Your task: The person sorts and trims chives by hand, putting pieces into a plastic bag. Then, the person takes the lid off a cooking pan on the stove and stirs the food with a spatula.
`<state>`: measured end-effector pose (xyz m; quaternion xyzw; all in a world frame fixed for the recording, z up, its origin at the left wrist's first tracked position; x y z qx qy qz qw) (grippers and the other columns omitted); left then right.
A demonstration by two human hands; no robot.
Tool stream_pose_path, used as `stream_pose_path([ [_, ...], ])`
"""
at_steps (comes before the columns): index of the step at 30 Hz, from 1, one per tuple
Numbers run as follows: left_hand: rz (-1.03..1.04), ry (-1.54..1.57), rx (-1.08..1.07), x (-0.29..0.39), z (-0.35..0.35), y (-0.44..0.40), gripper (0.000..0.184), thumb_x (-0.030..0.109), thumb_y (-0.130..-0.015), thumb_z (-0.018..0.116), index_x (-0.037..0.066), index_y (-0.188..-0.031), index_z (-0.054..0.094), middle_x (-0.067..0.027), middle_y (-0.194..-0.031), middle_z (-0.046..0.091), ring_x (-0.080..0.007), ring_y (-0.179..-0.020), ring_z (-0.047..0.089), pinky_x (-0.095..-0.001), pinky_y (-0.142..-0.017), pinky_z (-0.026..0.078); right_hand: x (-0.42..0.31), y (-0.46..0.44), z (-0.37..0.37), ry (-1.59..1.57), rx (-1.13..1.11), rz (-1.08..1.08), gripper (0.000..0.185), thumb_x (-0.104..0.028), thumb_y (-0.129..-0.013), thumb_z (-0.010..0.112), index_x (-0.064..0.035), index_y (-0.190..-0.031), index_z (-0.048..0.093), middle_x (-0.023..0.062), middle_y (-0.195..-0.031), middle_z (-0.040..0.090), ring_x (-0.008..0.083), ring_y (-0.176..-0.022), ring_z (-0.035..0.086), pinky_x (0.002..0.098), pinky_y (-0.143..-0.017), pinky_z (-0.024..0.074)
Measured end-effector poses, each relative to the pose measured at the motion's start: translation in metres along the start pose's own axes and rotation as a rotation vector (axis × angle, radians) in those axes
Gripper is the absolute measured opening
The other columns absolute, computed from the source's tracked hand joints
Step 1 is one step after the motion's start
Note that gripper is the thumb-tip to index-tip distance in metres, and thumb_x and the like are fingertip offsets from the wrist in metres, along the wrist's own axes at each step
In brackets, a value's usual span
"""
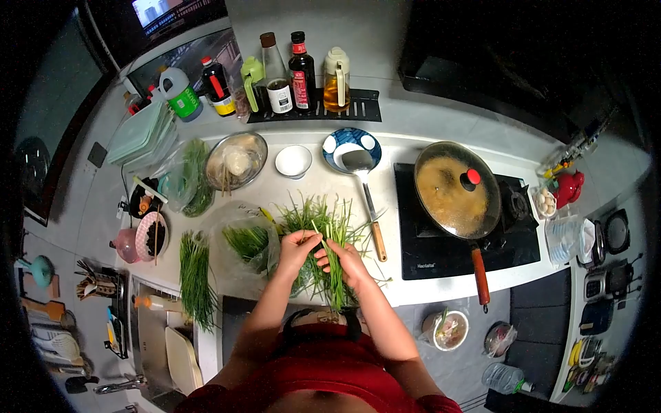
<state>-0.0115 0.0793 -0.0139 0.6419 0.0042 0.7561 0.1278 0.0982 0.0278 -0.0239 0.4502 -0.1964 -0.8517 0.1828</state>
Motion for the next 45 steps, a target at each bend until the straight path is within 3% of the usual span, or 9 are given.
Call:
stream_pose_path([
  [13, 0.153, -0.057, 0.245, 0.005, -0.039, -0.016, 0.022, 0.022, -0.081, 0.063, 0.000, -0.082, 0.065, 0.0027, -0.065, 0.057, -0.0044, -0.056, 0.045, -0.0208, -0.052, 0.036, -0.006, 0.003, -0.012, 0.193, 0.082, -0.089, 0.016, -0.015, -0.082, 0.060, -0.0001, -0.088, 0.060, 0.0079, -0.074, 0.063, 0.0124, -0.063, 0.057, 0.0235, -0.052, 0.0439],
  [16, -0.029, -0.262, 0.221, 0.004, -0.044, -0.017, 0.021, 0.021, -0.081, 0.063, 0.000, -0.081, 0.065, 0.0036, -0.067, 0.058, -0.0041, -0.056, 0.044, -0.0204, -0.053, 0.036, -0.005, 0.004, -0.012, 0.189, 0.080, -0.074, 0.017, -0.015, -0.082, 0.060, 0.0001, -0.089, 0.060, 0.0089, -0.076, 0.063, 0.0125, -0.063, 0.057, 0.0237, -0.053, 0.0446],
  [21, 0.071, -0.179, -0.016, -0.004, -0.005, -0.009, 0.035, 0.032, -0.088, 0.049, 0.001, -0.080, 0.063, 0.0000, -0.068, 0.056, -0.0068, -0.060, 0.049, -0.0219, -0.055, 0.039, -0.002, 0.003, -0.006, 0.178, 0.056, -0.039, 0.020, -0.017, -0.084, 0.057, 0.0006, -0.093, 0.060, 0.0106, -0.083, 0.064, 0.0131, -0.067, 0.059, 0.0242, -0.056, 0.0468],
  [25, 0.026, 0.124, 0.110, -0.010, -0.015, -0.010, 0.027, 0.027, -0.093, 0.040, 0.006, -0.082, 0.053, 0.0005, -0.066, 0.045, -0.0084, -0.052, 0.040, -0.0254, -0.051, 0.037, -0.002, 0.002, -0.005, 0.050, 0.053, -0.045, 0.025, -0.019, -0.088, 0.052, 0.0016, -0.100, 0.058, 0.0117, -0.089, 0.064, 0.0161, -0.077, 0.062, 0.0266, -0.065, 0.0505],
  [29, -0.117, 0.062, -0.016, -0.001, -0.007, -0.002, 0.023, 0.025, -0.089, 0.048, 0.004, -0.082, 0.052, 0.0033, -0.060, 0.043, -0.0060, -0.049, 0.039, -0.0249, -0.045, 0.037, -0.001, 0.001, -0.007, 0.104, 0.024, -0.026, 0.026, -0.020, -0.088, 0.052, 0.0016, -0.100, 0.058, 0.0124, -0.090, 0.064, 0.0168, -0.079, 0.062, 0.0271, -0.065, 0.0508],
  [32, 0.112, -0.055, -0.064, 0.002, 0.010, -0.003, 0.023, 0.025, -0.085, 0.056, 0.003, -0.081, 0.060, 0.0057, -0.059, 0.046, -0.0026, -0.047, 0.035, -0.0204, -0.041, 0.029, -0.003, 0.002, 0.000, 0.206, -0.035, -0.037, 0.026, -0.020, -0.088, 0.051, 0.0016, -0.100, 0.058, 0.0122, -0.090, 0.064, 0.0169, -0.080, 0.062, 0.0275, -0.065, 0.0506],
  [36, -0.196, 0.066, -0.055, 0.002, 0.002, 0.004, 0.021, 0.023, -0.084, 0.059, 0.003, -0.087, 0.063, 0.0091, -0.053, 0.035, -0.0006, -0.043, 0.025, -0.0209, -0.039, 0.018, -0.005, 0.002, 0.000, -0.032, -0.047, -0.044, 0.028, -0.023, -0.088, 0.050, 0.0007, -0.101, 0.057, 0.0116, -0.093, 0.063, 0.0161, -0.084, 0.061, 0.0265, -0.064, 0.0487],
  [40, -0.240, 0.080, -0.087, -0.003, -0.003, 0.004, 0.023, 0.024, -0.085, 0.057, 0.003, -0.092, 0.062, 0.0092, -0.051, 0.030, -0.0019, -0.042, 0.020, -0.0222, -0.040, 0.016, -0.004, -0.006, -0.029, 0.122, 0.116, -0.130, 0.026, -0.023, -0.088, 0.051, -0.0002, -0.093, 0.062, 0.0072, -0.089, 0.064, 0.0100, -0.066, 0.055, 0.0243, -0.060, 0.0461],
  [45, -0.221, 0.113, -0.130, -0.002, 0.001, 0.005, 0.025, 0.026, -0.087, 0.054, 0.004, -0.095, 0.062, 0.0090, -0.051, 0.028, -0.0023, -0.042, 0.019, -0.0221, -0.040, 0.016, -0.005, 0.001, -0.016, 0.226, 0.040, -0.036, 0.020, -0.022, -0.082, 0.061, -0.0023, -0.085, 0.063, 0.0040, -0.071, 0.061, 0.0048, -0.041, 0.036, 0.0192, -0.040, 0.0269],
])
Point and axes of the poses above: each hand's wrist, its own y-axis away from the middle knuckle, its own z-axis out of the palm, x = y × z, the point moved 8 cm from there along -y, towards the middle knuckle
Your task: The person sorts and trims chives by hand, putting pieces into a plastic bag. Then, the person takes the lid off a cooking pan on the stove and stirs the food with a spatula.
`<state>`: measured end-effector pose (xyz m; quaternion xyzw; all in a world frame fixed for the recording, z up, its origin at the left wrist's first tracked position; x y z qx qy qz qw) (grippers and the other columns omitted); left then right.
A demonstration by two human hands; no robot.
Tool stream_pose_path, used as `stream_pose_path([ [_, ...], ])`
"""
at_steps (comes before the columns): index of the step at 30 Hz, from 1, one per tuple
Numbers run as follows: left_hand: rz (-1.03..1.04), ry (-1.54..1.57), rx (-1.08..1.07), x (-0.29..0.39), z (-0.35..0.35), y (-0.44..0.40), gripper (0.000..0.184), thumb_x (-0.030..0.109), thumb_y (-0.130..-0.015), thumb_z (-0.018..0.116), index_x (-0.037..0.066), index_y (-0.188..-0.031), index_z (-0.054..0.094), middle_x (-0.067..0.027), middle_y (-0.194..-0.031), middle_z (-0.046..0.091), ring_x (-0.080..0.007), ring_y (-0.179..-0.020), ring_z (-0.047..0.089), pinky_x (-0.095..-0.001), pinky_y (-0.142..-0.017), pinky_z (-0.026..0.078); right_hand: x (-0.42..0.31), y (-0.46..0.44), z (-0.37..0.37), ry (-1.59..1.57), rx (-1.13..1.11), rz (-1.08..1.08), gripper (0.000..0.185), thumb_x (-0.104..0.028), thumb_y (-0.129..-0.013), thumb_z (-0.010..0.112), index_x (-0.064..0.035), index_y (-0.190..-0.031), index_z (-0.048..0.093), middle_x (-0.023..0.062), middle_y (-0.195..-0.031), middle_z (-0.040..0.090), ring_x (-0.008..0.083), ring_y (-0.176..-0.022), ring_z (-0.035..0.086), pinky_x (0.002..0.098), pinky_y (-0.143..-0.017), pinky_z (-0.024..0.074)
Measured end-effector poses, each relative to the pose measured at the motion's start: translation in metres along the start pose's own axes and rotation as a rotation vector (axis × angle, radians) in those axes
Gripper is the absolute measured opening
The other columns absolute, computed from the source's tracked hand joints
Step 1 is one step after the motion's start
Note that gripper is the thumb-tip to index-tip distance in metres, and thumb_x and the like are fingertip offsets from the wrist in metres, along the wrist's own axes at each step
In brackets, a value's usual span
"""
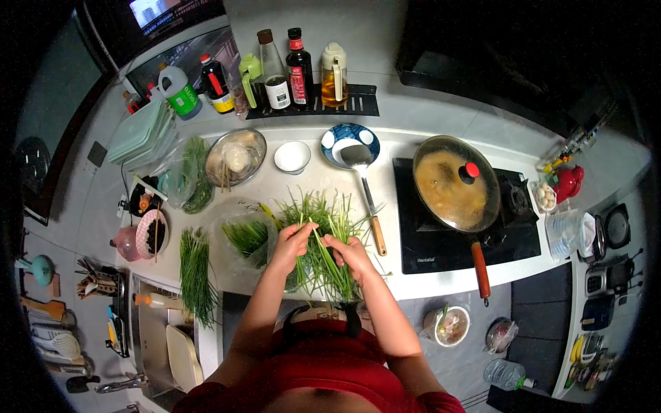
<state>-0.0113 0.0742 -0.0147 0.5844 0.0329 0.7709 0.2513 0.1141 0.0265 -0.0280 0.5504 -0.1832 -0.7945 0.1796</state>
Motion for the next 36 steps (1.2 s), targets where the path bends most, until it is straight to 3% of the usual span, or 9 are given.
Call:
stream_pose_path([
  [4, 0.018, 0.021, -0.015, 0.001, 0.002, 0.002, 0.024, 0.026, -0.086, 0.056, 0.005, -0.094, 0.062, 0.0088, -0.052, 0.033, -0.0016, -0.043, 0.023, -0.0206, -0.040, 0.018, -0.005, 0.003, 0.006, 0.003, -0.009, -0.040, 0.016, -0.016, -0.075, 0.068, -0.0046, -0.084, 0.061, 0.0035, -0.070, 0.061, 0.0043, -0.043, 0.037, 0.0192, -0.039, 0.0262],
  [8, 0.055, -0.162, 0.083, 0.003, 0.002, 0.007, 0.023, 0.026, -0.081, 0.062, 0.006, -0.092, 0.063, 0.0074, -0.060, 0.048, -0.0003, -0.046, 0.031, -0.0181, -0.041, 0.022, -0.004, 0.001, 0.002, 0.035, 0.022, -0.085, 0.014, -0.017, -0.076, 0.066, -0.0041, -0.082, 0.063, 0.0008, -0.064, 0.058, 0.0045, -0.043, 0.037, 0.0197, -0.039, 0.0262],
  [12, 0.161, -0.215, 0.049, 0.000, 0.005, 0.008, 0.022, 0.024, -0.079, 0.064, 0.006, -0.091, 0.064, 0.0053, -0.067, 0.056, -0.0010, -0.050, 0.038, -0.0180, -0.042, 0.026, -0.005, 0.002, 0.002, 0.059, 0.032, -0.083, 0.012, -0.016, -0.077, 0.065, -0.0053, -0.081, 0.063, -0.0028, -0.056, 0.051, 0.0045, -0.042, 0.036, 0.0202, -0.039, 0.0251],
  [15, 0.132, -0.125, -0.043, 0.003, 0.011, 0.010, 0.019, 0.022, -0.080, 0.063, 0.005, -0.090, 0.064, 0.0039, -0.068, 0.058, -0.0015, -0.052, 0.041, -0.0189, -0.043, 0.028, 0.002, 0.000, 0.000, -0.031, 0.000, -0.027, 0.011, -0.016, -0.078, 0.064, -0.0058, -0.082, 0.063, -0.0031, -0.056, 0.050, 0.0047, -0.042, 0.035, 0.0205, -0.039, 0.0256],
  [18, 0.103, -0.153, -0.004, 0.005, 0.010, 0.012, 0.017, 0.018, -0.081, 0.062, 0.004, -0.091, 0.064, 0.0023, -0.068, 0.058, -0.0037, -0.055, 0.046, -0.0208, -0.046, 0.034, -0.003, 0.002, 0.002, -0.011, 0.014, -0.047, 0.011, -0.015, -0.079, 0.063, -0.0043, -0.084, 0.062, -0.0024, -0.057, 0.050, 0.0046, -0.042, 0.035, 0.0203, -0.039, 0.0252],
  [21, 0.281, -0.136, -0.032, -0.004, 0.006, 0.001, 0.015, 0.015, -0.081, 0.063, 0.002, -0.089, 0.064, 0.0024, -0.065, 0.056, -0.0059, -0.057, 0.048, -0.0224, -0.051, 0.038, -0.007, 0.003, 0.003, 0.015, 0.063, -0.075, 0.011, -0.014, -0.080, 0.062, -0.0037, -0.085, 0.061, -0.0016, -0.057, 0.051, 0.0047, -0.042, 0.035, 0.0203, -0.039, 0.0254],
  [29, 0.467, -0.681, 0.116, 0.018, 0.003, 0.005, 0.014, 0.012, -0.078, 0.064, 0.000, -0.085, 0.064, -0.0071, -0.071, 0.056, -0.0150, -0.060, 0.053, -0.0283, -0.053, 0.041, -0.011, 0.000, -0.002, 0.147, 0.114, -0.186, 0.013, -0.016, -0.081, 0.060, -0.0043, -0.085, 0.061, -0.0001, -0.064, 0.058, 0.0038, -0.042, 0.036, 0.0199, -0.038, 0.0261],
  [32, 0.600, -0.825, 0.169, 0.030, 0.006, 0.009, 0.015, 0.015, -0.077, 0.064, 0.002, -0.084, 0.064, -0.0082, -0.071, 0.053, -0.0224, -0.059, 0.052, -0.0322, -0.052, 0.040, -0.017, 0.008, -0.005, 0.179, 0.153, -0.111, 0.011, -0.013, -0.080, 0.061, -0.0020, -0.082, 0.063, 0.0012, -0.068, 0.060, 0.0090, -0.066, 0.051, 0.0217, -0.065, 0.0397],
  [36, 0.641, -0.929, 0.273, 0.042, -0.008, 0.003, 0.017, 0.021, -0.078, 0.063, 0.005, -0.082, 0.064, -0.0085, -0.074, 0.054, -0.0282, -0.060, 0.054, -0.0351, -0.052, 0.041, -0.016, 0.010, -0.012, 0.179, 0.132, -0.083, 0.012, -0.013, -0.081, 0.059, -0.0019, -0.083, 0.062, 0.0014, -0.068, 0.060, 0.0069, -0.059, 0.046, 0.0212, -0.056, 0.0357],
])
Point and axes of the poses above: each hand's wrist, its own y-axis away from the middle knuckle, its own z-axis out of the palm, x = y × z, the point moved 8 cm from there along -y, towards the middle knuckle
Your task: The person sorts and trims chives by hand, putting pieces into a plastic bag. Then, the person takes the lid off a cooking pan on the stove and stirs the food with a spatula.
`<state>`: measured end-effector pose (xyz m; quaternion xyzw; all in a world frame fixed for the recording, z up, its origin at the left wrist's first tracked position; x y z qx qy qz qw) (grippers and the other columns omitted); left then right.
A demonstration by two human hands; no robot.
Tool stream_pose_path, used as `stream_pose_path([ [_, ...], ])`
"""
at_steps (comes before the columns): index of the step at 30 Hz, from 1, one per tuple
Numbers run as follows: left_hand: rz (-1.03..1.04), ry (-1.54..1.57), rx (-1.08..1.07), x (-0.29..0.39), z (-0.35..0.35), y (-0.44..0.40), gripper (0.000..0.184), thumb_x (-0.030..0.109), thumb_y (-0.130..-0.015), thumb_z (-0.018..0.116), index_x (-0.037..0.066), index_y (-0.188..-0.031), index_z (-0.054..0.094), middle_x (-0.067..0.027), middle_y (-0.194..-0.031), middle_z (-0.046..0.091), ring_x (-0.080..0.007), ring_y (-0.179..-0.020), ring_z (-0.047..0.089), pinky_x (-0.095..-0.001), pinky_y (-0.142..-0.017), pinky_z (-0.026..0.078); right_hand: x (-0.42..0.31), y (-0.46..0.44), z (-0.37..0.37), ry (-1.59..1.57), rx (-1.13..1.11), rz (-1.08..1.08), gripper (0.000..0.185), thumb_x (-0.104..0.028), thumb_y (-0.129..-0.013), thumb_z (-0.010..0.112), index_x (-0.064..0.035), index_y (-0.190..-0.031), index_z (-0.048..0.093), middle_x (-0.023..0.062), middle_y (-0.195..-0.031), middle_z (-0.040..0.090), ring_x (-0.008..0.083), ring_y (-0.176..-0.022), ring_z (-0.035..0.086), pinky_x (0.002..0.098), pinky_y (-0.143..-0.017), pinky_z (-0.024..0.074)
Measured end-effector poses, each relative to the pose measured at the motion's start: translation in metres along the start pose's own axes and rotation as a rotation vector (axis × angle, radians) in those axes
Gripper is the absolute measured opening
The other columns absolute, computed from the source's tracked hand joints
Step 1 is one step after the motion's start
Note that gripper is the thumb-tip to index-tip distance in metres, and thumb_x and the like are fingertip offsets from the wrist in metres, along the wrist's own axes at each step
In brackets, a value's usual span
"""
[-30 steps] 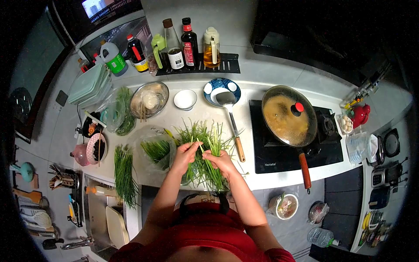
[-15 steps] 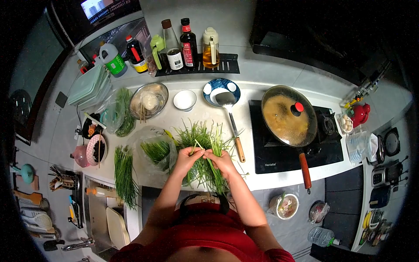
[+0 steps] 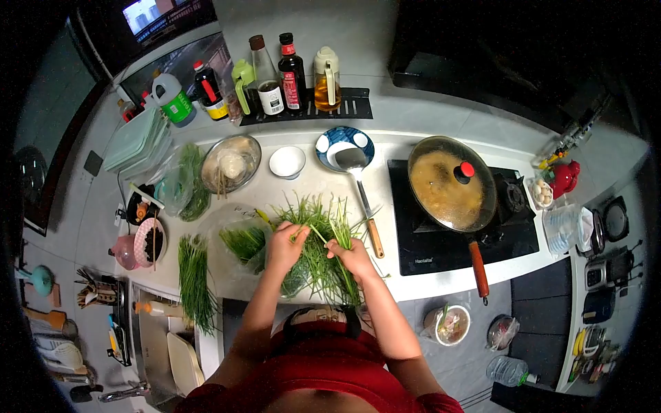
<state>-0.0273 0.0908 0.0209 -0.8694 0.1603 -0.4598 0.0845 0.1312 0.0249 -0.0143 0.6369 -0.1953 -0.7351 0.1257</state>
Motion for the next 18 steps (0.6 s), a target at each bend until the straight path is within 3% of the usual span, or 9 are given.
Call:
stream_pose_path([
  [3, -0.023, -0.038, 0.063, -0.005, -0.013, -0.011, 0.017, 0.021, -0.077, 0.063, 0.005, -0.083, 0.064, -0.0089, -0.076, 0.056, -0.0290, -0.065, 0.055, -0.0351, -0.055, 0.043, 0.003, 0.003, 0.002, -0.042, -0.075, 0.053, 0.013, -0.014, -0.082, 0.057, -0.0021, -0.086, 0.061, 0.0015, -0.065, 0.058, 0.0041, -0.046, 0.037, 0.0203, -0.042, 0.0272],
  [5, -0.050, -0.103, 0.081, -0.013, -0.018, -0.017, 0.017, 0.020, -0.076, 0.064, 0.005, -0.084, 0.065, -0.0105, -0.076, 0.056, -0.0285, -0.066, 0.056, -0.0331, -0.057, 0.043, 0.001, 0.005, 0.005, -0.070, -0.104, 0.061, 0.014, -0.014, -0.082, 0.057, -0.0018, -0.087, 0.061, 0.0016, -0.065, 0.058, 0.0040, -0.043, 0.034, 0.0201, -0.039, 0.0246],
  [6, -0.093, -0.120, 0.047, -0.020, -0.017, -0.018, 0.017, 0.020, -0.076, 0.063, 0.005, -0.084, 0.065, -0.0092, -0.078, 0.057, -0.0302, -0.067, 0.056, -0.0381, -0.056, 0.044, 0.000, 0.006, 0.007, -0.084, -0.118, 0.064, 0.014, -0.014, -0.083, 0.056, -0.0017, -0.088, 0.060, 0.0017, -0.065, 0.058, 0.0040, -0.042, 0.033, 0.0201, -0.038, 0.0234],
  [9, -0.204, -0.123, -0.033, -0.029, -0.011, -0.016, 0.022, 0.024, -0.076, 0.064, 0.003, -0.083, 0.064, -0.0080, -0.074, 0.059, -0.0233, -0.062, 0.056, -0.0338, -0.054, 0.043, 0.004, 0.001, 0.008, -0.140, -0.126, 0.021, 0.014, -0.016, -0.084, 0.054, -0.0038, -0.082, 0.059, 0.0012, -0.065, 0.058, 0.0042, -0.041, 0.032, 0.0200, -0.039, 0.0242],
  [13, -0.401, 0.480, -0.151, -0.013, 0.016, 0.003, 0.027, 0.026, -0.076, 0.068, -0.001, -0.081, 0.063, -0.0019, -0.068, 0.060, -0.0059, -0.061, 0.050, -0.0226, -0.055, 0.040, 0.003, -0.002, 0.013, -0.147, -0.116, 0.020, 0.013, -0.016, -0.084, 0.055, -0.0046, -0.082, 0.059, 0.0015, -0.066, 0.058, 0.0043, -0.041, 0.033, 0.0199, -0.039, 0.0249],
  [16, -0.388, 0.705, -0.164, -0.010, 0.033, 0.010, 0.011, 0.012, -0.079, 0.065, 0.001, -0.080, 0.064, 0.0011, -0.071, 0.060, -0.0049, -0.063, 0.050, -0.0225, -0.056, 0.039, 0.001, -0.002, 0.018, -0.104, -0.105, 0.029, 0.013, -0.018, -0.084, 0.056, -0.0056, -0.080, 0.059, 0.0019, -0.067, 0.059, 0.0039, -0.042, 0.034, 0.0194, -0.039, 0.0251],
  [18, -0.392, 0.729, -0.164, -0.014, 0.036, 0.011, 0.011, 0.012, -0.079, 0.065, 0.001, -0.080, 0.064, 0.0008, -0.071, 0.060, -0.0050, -0.064, 0.050, -0.0228, -0.056, 0.039, -0.006, 0.001, 0.020, -0.048, -0.050, -0.006, 0.014, -0.018, -0.084, 0.056, -0.0050, -0.082, 0.060, 0.0018, -0.067, 0.060, 0.0039, -0.042, 0.034, 0.0196, -0.039, 0.0249],
])
Point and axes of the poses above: each hand's wrist, its own y-axis away from the middle knuckle, its own z-axis out of the palm, x = y × z, the point moved 8 cm from there along -y, towards the middle knuckle
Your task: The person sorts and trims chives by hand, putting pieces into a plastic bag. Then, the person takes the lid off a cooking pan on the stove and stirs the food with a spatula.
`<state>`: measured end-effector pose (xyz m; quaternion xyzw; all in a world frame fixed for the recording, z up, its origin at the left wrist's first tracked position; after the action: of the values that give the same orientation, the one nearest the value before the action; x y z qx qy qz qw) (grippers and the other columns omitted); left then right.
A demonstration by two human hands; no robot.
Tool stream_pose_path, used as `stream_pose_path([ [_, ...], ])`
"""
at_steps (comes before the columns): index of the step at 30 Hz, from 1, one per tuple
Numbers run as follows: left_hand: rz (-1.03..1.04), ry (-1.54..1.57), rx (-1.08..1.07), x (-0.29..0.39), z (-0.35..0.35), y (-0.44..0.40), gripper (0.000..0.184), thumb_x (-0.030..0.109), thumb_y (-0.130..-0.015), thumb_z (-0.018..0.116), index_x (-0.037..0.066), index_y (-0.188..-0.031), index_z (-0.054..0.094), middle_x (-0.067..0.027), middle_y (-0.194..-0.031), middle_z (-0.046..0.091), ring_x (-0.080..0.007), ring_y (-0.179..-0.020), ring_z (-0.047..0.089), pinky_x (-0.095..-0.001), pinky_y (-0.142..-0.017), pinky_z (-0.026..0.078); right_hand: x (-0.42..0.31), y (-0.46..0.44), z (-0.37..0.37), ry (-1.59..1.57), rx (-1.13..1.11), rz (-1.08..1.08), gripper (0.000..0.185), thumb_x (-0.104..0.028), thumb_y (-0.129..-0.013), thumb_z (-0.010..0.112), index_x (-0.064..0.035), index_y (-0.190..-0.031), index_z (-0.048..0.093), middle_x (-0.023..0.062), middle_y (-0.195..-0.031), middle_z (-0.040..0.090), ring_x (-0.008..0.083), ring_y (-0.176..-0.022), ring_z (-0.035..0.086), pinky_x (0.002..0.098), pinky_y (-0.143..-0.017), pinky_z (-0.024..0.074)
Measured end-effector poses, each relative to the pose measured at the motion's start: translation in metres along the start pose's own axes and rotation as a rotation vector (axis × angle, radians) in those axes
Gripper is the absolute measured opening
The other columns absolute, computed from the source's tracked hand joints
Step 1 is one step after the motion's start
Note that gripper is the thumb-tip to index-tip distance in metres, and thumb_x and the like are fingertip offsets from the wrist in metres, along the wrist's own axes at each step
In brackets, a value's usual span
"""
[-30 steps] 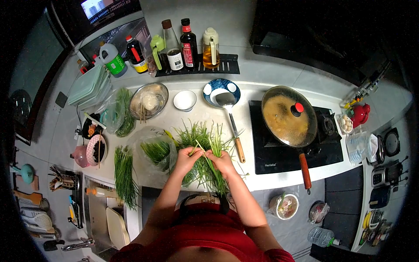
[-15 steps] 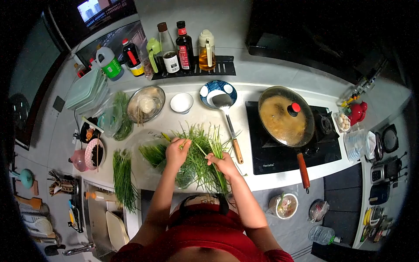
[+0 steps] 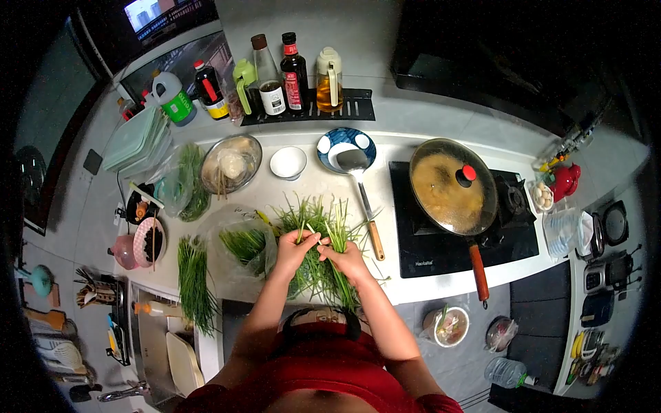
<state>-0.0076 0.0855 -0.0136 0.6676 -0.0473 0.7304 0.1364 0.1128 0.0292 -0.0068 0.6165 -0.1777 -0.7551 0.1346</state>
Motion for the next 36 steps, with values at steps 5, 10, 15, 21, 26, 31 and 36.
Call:
stream_pose_path([
  [5, 0.036, -0.019, 0.051, 0.002, -0.006, -0.001, 0.018, 0.015, -0.079, 0.064, -0.002, -0.077, 0.062, -0.0018, -0.072, 0.061, -0.0064, -0.065, 0.052, -0.0234, -0.056, 0.041, 0.002, -0.005, -0.001, -0.021, -0.045, -0.004, 0.018, -0.020, -0.085, 0.056, -0.0029, -0.087, 0.062, 0.0012, -0.066, 0.060, 0.0043, -0.042, 0.033, 0.0196, -0.039, 0.0247],
  [10, 0.215, -0.383, 0.086, 0.020, -0.010, -0.003, 0.019, 0.018, -0.082, 0.059, -0.002, -0.081, 0.058, -0.0077, -0.075, 0.056, -0.0195, -0.063, 0.055, -0.0296, -0.055, 0.042, -0.002, -0.007, -0.002, -0.016, -0.057, -0.010, 0.020, -0.019, -0.086, 0.054, -0.0013, -0.088, 0.062, 0.0010, -0.064, 0.059, 0.0047, -0.042, 0.032, 0.0196, -0.039, 0.0244],
  [15, 0.432, -0.686, 0.313, 0.048, -0.026, -0.006, 0.016, 0.017, -0.080, 0.058, 0.001, -0.082, 0.056, -0.0130, -0.078, 0.053, -0.0328, -0.070, 0.054, -0.0377, -0.060, 0.042, 0.003, -0.008, -0.004, -0.026, -0.094, 0.027, 0.020, -0.019, -0.085, 0.054, -0.0010, -0.089, 0.062, 0.0018, -0.064, 0.059, 0.0049, -0.041, 0.032, 0.0199, -0.039, 0.0244],
  [21, 0.317, -0.777, 0.240, 0.024, -0.045, -0.025, 0.020, 0.021, -0.075, 0.063, 0.005, -0.087, 0.061, -0.0112, -0.082, 0.057, -0.0315, -0.072, 0.055, -0.0393, -0.061, 0.042, 0.004, -0.009, -0.009, -0.064, -0.113, 0.033, 0.022, -0.020, -0.085, 0.055, -0.0006, -0.091, 0.062, 0.0024, -0.066, 0.061, 0.0051, -0.041, 0.032, 0.0201, -0.039, 0.0247],
  [26, -0.134, -0.933, 0.035, -0.025, -0.044, -0.032, 0.033, 0.039, -0.079, 0.060, 0.007, -0.086, 0.065, -0.0097, -0.073, 0.059, -0.0277, -0.068, 0.058, -0.0383, -0.058, 0.044, 0.002, -0.013, -0.011, -0.095, -0.073, 0.018, 0.021, -0.018, -0.085, 0.054, 0.0010, -0.092, 0.059, 0.0039, -0.067, 0.061, 0.0047, -0.041, 0.032, 0.0193, -0.039, 0.0249],
  [31, 0.066, -0.535, 0.199, -0.007, -0.032, -0.019, 0.035, 0.038, -0.082, 0.058, 0.004, -0.082, 0.066, -0.0030, -0.061, 0.056, -0.0150, -0.055, 0.051, -0.0308, -0.050, 0.038, 0.002, -0.014, -0.009, -0.067, -0.053, 0.038, 0.021, -0.019, -0.085, 0.055, 0.0005, -0.093, 0.060, 0.0042, -0.068, 0.061, 0.0047, -0.041, 0.032, 0.0191, -0.039, 0.0251],
  [36, 0.065, -0.047, 0.063, -0.003, 0.001, -0.016, 0.029, 0.028, -0.086, 0.055, 0.001, -0.076, 0.057, 0.0013, -0.063, 0.054, -0.0068, -0.056, 0.045, -0.0236, -0.053, 0.037, 0.010, -0.018, -0.004, -0.021, -0.056, 0.055, 0.017, -0.017, -0.084, 0.057, -0.0026, -0.093, 0.062, 0.0017, -0.066, 0.059, 0.0052, -0.042, 0.035, 0.0202, -0.039, 0.0265],
])
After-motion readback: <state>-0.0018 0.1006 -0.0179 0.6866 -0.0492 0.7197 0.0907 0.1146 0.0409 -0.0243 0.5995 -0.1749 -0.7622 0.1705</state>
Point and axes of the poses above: each hand's wrist, its own y-axis away from the middle knuckle, its own z-axis out of the palm, x = y × z, the point moved 8 cm from there along -y, towards the middle knuckle
